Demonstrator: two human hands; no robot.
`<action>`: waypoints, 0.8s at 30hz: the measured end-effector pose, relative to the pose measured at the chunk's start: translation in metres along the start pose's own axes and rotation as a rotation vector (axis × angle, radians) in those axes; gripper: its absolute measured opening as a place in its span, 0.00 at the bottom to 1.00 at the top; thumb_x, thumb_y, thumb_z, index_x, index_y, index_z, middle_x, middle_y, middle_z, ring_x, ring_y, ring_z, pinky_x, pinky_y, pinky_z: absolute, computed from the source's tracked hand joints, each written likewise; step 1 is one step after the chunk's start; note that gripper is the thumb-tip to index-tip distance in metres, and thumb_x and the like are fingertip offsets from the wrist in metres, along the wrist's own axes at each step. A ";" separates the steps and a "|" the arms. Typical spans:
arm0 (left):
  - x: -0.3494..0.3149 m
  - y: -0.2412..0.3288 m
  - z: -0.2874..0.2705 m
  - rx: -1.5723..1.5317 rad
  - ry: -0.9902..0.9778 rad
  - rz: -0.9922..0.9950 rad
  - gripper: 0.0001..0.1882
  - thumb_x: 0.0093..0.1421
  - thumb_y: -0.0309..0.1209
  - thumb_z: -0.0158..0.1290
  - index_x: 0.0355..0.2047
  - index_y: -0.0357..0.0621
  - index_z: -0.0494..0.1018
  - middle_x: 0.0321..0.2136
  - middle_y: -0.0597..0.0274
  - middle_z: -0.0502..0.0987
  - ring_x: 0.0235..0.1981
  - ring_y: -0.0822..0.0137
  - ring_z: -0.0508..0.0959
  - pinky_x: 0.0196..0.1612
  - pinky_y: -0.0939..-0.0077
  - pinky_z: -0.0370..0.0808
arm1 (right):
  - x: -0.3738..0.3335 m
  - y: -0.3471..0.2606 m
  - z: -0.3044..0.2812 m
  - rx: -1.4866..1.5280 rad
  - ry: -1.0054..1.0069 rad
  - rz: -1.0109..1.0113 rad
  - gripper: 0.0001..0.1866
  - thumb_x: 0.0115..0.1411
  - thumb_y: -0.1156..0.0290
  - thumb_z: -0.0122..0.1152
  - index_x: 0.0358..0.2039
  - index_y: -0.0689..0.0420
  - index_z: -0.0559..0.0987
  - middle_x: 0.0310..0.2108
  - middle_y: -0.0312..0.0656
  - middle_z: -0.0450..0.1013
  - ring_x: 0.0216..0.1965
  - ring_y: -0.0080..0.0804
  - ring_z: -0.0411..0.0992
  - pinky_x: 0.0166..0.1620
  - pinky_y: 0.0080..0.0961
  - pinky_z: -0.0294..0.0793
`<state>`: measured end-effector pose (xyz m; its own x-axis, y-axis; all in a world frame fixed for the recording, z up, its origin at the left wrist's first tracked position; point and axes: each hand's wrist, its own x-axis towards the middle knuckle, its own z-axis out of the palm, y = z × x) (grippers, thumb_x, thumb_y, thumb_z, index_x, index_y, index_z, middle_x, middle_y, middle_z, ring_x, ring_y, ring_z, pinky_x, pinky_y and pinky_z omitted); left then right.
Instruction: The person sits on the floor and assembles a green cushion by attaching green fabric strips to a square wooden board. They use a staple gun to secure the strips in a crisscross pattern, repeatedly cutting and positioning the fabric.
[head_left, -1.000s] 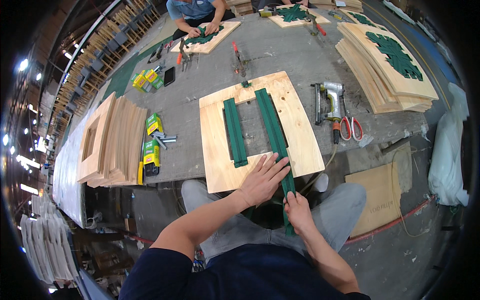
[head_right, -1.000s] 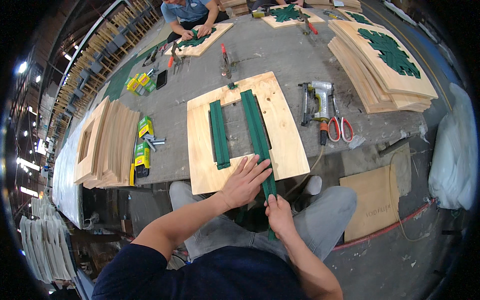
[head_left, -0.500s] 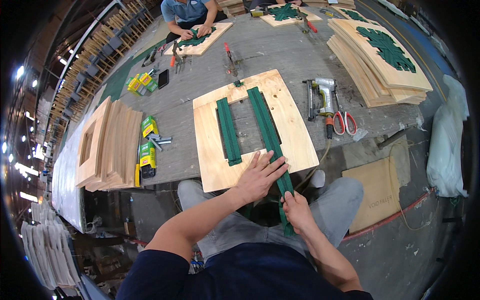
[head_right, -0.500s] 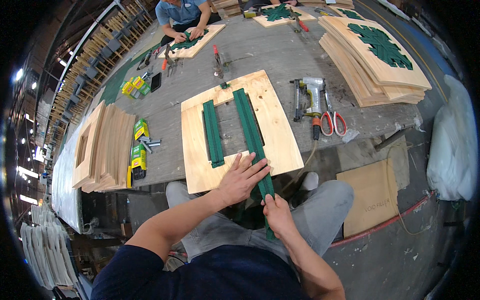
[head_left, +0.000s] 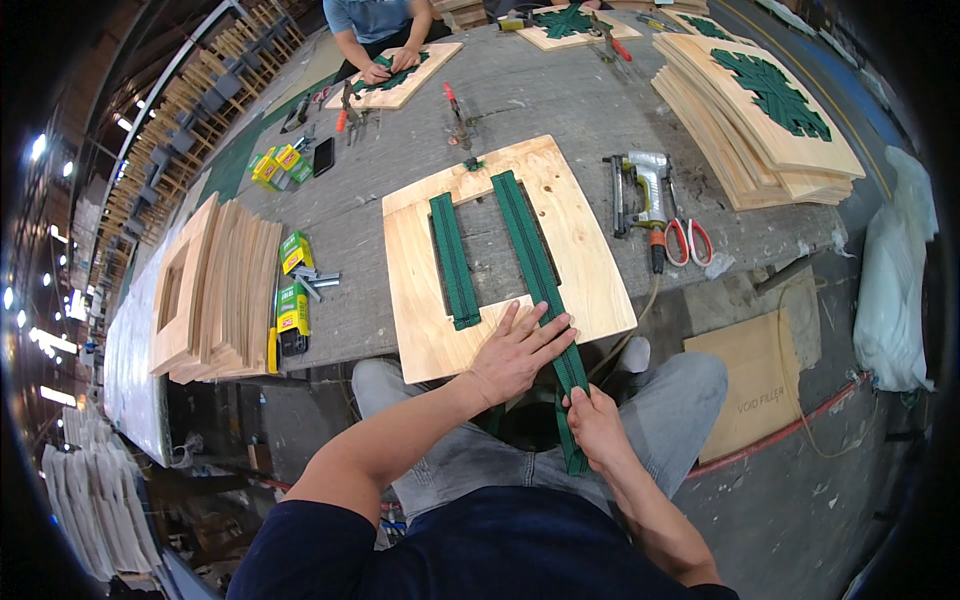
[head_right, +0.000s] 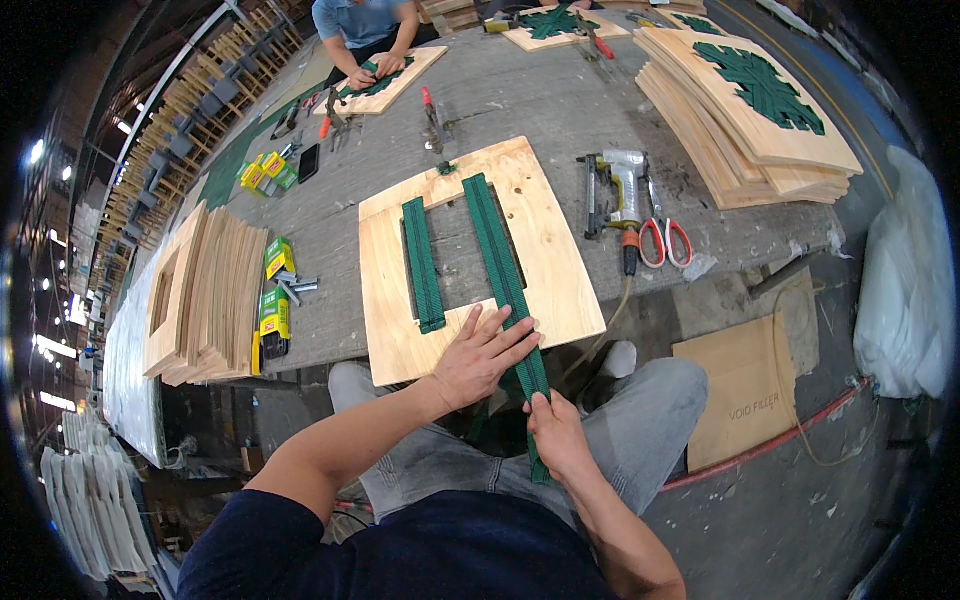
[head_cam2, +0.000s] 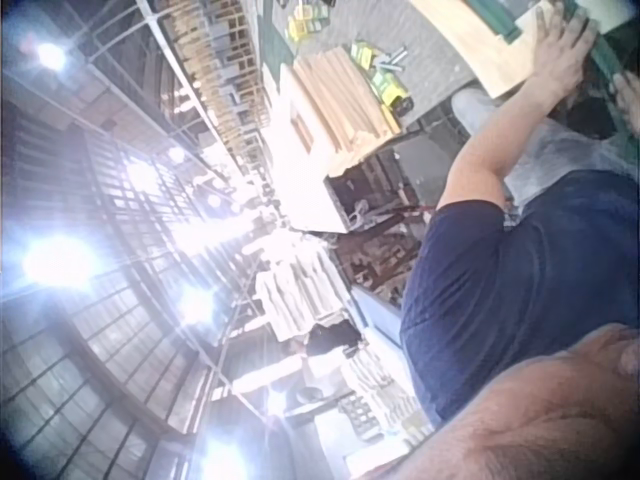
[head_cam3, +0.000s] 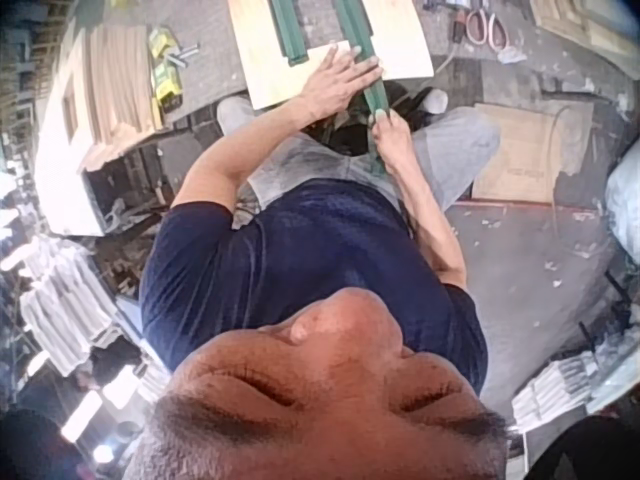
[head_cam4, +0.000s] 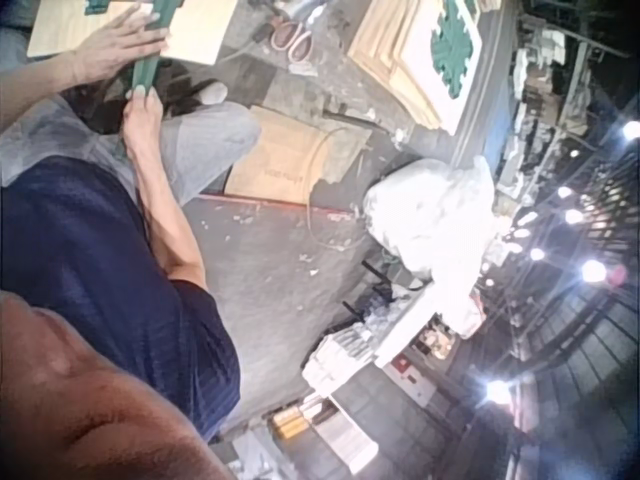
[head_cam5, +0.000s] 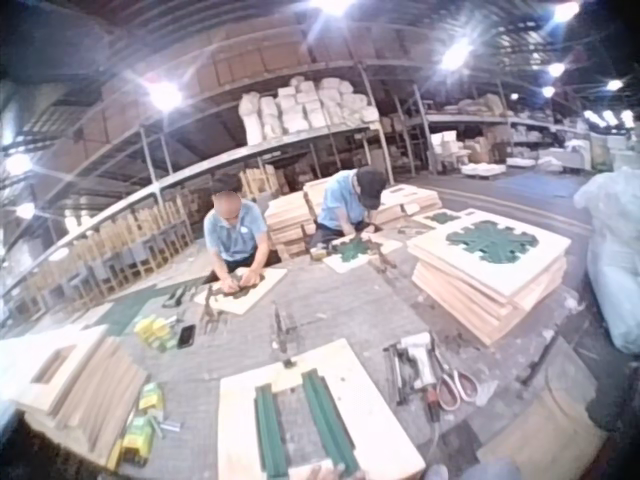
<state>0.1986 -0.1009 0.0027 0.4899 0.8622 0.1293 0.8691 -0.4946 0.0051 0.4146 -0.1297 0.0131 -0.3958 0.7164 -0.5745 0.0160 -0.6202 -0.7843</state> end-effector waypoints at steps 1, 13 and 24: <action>0.000 0.000 0.000 -0.007 -0.006 0.001 0.41 0.59 0.29 0.56 0.73 0.59 0.58 0.75 0.67 0.54 0.76 0.52 0.52 0.74 0.38 0.48 | 0.000 0.001 0.000 0.003 -0.002 -0.004 0.14 0.76 0.63 0.47 0.35 0.57 0.73 0.20 0.29 0.63 0.20 0.17 0.57 0.23 0.20 0.57; -0.005 -0.005 0.002 -0.097 0.006 -0.004 0.44 0.56 0.29 0.58 0.73 0.58 0.57 0.75 0.63 0.55 0.75 0.48 0.54 0.73 0.36 0.51 | 0.024 0.014 -0.009 -0.306 -0.004 0.090 0.17 0.76 0.61 0.47 0.32 0.57 0.74 0.20 0.32 0.64 0.21 0.22 0.60 0.26 0.26 0.63; -0.060 0.047 -0.003 -0.678 -0.328 -0.170 0.27 0.69 0.42 0.53 0.64 0.44 0.69 0.46 0.45 0.80 0.47 0.49 0.82 0.52 0.57 0.79 | 0.106 0.044 -0.023 -0.804 -0.072 -0.104 0.20 0.77 0.60 0.46 0.32 0.61 0.75 0.25 0.39 0.72 0.26 0.28 0.69 0.31 0.31 0.70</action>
<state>0.2102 -0.1764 -0.0015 0.4401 0.8686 -0.2278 0.7545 -0.2202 0.6182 0.3944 -0.0733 -0.0878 -0.4892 0.7185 -0.4944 0.6193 -0.1130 -0.7770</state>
